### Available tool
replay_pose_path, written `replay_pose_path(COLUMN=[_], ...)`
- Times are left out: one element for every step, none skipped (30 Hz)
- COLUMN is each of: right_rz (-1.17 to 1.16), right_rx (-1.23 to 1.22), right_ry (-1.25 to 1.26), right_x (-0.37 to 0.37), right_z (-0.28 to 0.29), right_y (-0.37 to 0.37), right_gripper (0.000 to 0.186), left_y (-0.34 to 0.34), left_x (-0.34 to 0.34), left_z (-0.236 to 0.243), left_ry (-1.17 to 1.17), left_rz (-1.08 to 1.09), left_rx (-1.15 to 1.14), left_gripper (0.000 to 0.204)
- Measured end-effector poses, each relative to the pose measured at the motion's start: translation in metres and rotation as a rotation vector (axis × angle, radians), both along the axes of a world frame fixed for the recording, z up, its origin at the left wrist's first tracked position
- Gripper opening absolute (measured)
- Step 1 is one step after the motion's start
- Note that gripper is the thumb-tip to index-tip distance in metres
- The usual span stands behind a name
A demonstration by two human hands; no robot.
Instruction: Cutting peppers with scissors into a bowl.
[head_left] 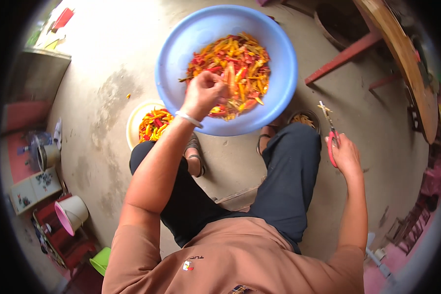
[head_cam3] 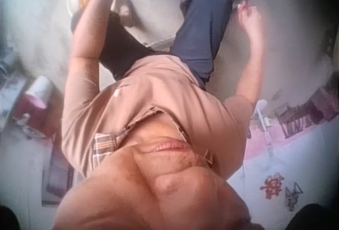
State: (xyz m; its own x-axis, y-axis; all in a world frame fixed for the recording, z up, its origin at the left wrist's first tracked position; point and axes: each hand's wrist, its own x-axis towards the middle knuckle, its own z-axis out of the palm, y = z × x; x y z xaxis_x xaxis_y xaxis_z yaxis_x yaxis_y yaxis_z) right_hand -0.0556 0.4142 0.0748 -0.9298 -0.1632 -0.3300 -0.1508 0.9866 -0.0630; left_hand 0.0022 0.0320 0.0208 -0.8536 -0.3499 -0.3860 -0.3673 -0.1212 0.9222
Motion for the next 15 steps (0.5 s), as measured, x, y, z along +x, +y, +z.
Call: replay_pose_path(right_rz=[-0.016, -0.025, -0.044, -0.053, -0.049, -0.035, -0.007, -0.068, -0.205, -0.329, -0.297, -0.273, -0.242, -0.233, -0.231], right_rx=[0.052, 0.096, 0.088, 0.161, 0.233, 0.440, 0.563, 0.589, 0.475, 0.361, 0.289, 0.215, 0.199, -0.032, -0.251], right_ry=[-0.071, -0.147, -0.153, -0.141, -0.127, -0.388, -0.485, -0.568, -0.519, -0.448, -0.364, -0.269, -0.262, -0.196, -0.130], right_x=[-0.001, -0.003, -0.003, -0.005, -0.010, -0.018, -0.020, -0.023, -0.021, -0.022, -0.020, -0.025, -0.030, -0.034, -0.036], right_z=[-0.012, -0.028, -0.052, -0.082, -0.109, -0.132, -0.155, -0.157, -0.155, -0.161, -0.158, -0.145, -0.131, -0.112, -0.087], right_y=[0.003, 0.005, 0.012, 0.021, 0.028, 0.043, 0.068, 0.071, 0.074, 0.097, 0.095, 0.090, 0.078, 0.068, 0.062], right_gripper=[0.045, 0.045, 0.045, 0.044, 0.043, 0.040, 0.039, 0.041, 0.043, 0.045, 0.045, 0.046, 0.046, 0.044, 0.043], left_y=[-0.010, -0.017, -0.027, -0.034, -0.033, -0.031, -0.025, -0.018, -0.014, -0.007, -0.011, -0.016, -0.021, -0.022, -0.013], left_x=[0.004, 0.006, 0.008, 0.008, 0.005, 0.004, 0.001, 0.000, -0.002, -0.007, -0.004, 0.001, 0.005, 0.005, -0.001], left_z=[-0.002, -0.001, 0.002, 0.005, 0.004, 0.003, -0.001, 0.004, 0.009, 0.013, 0.011, 0.000, -0.012, -0.020, -0.015], left_ry=[0.047, 0.094, 0.101, 0.108, 0.047, -0.041, -0.163, -0.233, -0.207, -0.120, -0.074, 0.022, -0.033, -0.069, -0.034], left_rz=[0.017, 0.092, 0.119, 0.158, -0.010, -0.186, -0.283, -0.336, -0.276, -0.226, -0.172, -0.085, -0.014, 0.049, 0.082], left_rx=[-0.019, -0.027, -0.009, 0.003, -0.607, -1.218, -1.404, -1.431, -1.422, -1.356, -1.212, -1.062, -0.698, -0.320, -0.161], left_gripper=[0.011, 0.011, 0.013, 0.016, 0.016, 0.016, 0.015, 0.012, 0.011, 0.011, 0.011, 0.015, 0.015, 0.016, 0.014])
